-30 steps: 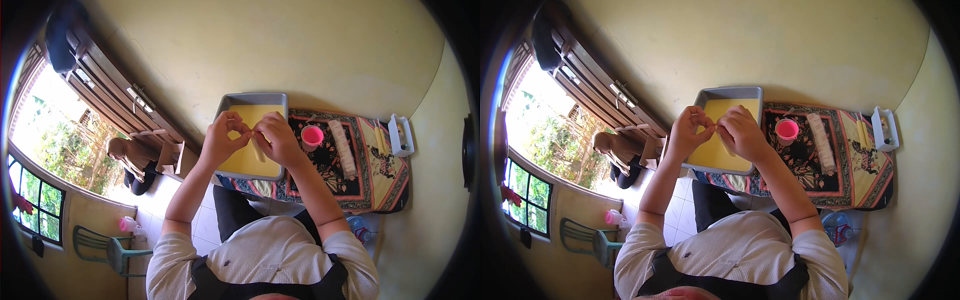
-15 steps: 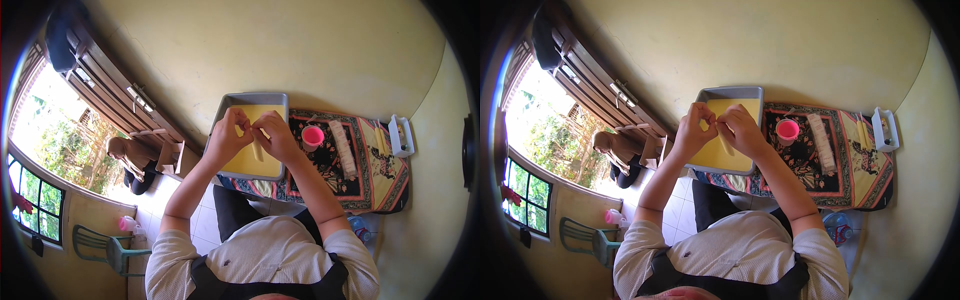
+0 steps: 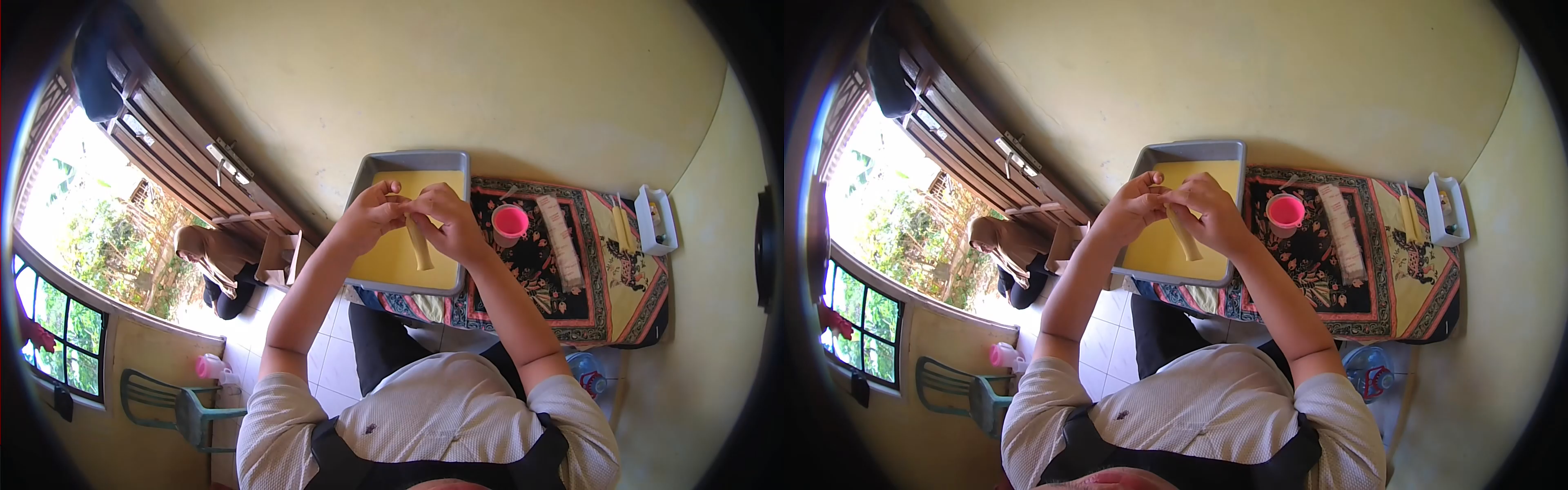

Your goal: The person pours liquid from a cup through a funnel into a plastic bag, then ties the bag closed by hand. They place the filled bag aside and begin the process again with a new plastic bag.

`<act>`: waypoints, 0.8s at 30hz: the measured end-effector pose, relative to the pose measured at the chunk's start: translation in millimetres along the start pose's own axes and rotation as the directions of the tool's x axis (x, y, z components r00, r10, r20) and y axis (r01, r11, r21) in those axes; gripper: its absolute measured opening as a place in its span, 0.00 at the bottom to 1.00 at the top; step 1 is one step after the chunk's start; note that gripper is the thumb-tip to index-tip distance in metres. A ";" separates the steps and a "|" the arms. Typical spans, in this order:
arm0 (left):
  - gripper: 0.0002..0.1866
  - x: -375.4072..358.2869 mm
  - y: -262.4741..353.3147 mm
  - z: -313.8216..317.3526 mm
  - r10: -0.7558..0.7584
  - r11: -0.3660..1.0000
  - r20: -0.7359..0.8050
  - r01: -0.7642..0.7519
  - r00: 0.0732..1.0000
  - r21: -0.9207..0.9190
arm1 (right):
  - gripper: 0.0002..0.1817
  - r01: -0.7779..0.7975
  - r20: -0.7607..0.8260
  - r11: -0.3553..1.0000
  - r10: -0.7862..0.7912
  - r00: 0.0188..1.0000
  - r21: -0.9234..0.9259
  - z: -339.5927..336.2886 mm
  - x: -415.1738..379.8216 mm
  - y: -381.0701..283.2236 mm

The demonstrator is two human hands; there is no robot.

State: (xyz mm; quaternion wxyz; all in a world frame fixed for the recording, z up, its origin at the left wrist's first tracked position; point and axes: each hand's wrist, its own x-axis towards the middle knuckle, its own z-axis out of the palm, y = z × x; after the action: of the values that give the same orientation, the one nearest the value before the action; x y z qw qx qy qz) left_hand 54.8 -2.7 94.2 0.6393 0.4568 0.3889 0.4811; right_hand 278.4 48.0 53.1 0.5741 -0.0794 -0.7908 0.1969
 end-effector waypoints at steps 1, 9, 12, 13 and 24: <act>0.23 1.0 -1.3 -2.0 -0.007 1.000 0.009 0.007 1.000 -0.008 | 0.15 0.001 -0.001 1.000 -0.001 1.000 0.005 -0.3 -0.3 -0.1; 0.22 3.5 -2.2 -5.2 -0.056 0.989 0.112 0.071 0.992 -0.131 | 0.16 -0.126 -0.029 0.982 0.132 0.991 0.139 -3.1 -1.0 -6.3; 0.22 0.5 -2.3 0.2 -0.063 0.983 0.104 0.080 0.993 -0.166 | 0.16 -0.167 -0.019 0.970 0.173 0.985 0.179 -4.3 -2.6 -8.4; 0.21 -1.0 -1.3 2.3 -0.061 0.985 0.099 0.076 0.993 -0.155 | 0.16 -0.184 -0.016 0.964 0.190 0.982 0.191 -4.5 -3.1 -9.1; 0.15 -16.1 -4.8 30.3 0.506 0.612 0.087 -0.428 0.858 0.665 | 0.12 -0.189 -0.155 0.969 0.214 0.964 0.162 1.0 -6.3 -10.4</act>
State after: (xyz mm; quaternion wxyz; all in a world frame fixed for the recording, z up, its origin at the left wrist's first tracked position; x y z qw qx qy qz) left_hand 80.7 -25.3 99.0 0.2639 0.7113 0.4355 0.4846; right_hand 280.6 36.1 51.5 0.6212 -0.1343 -0.7097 0.3040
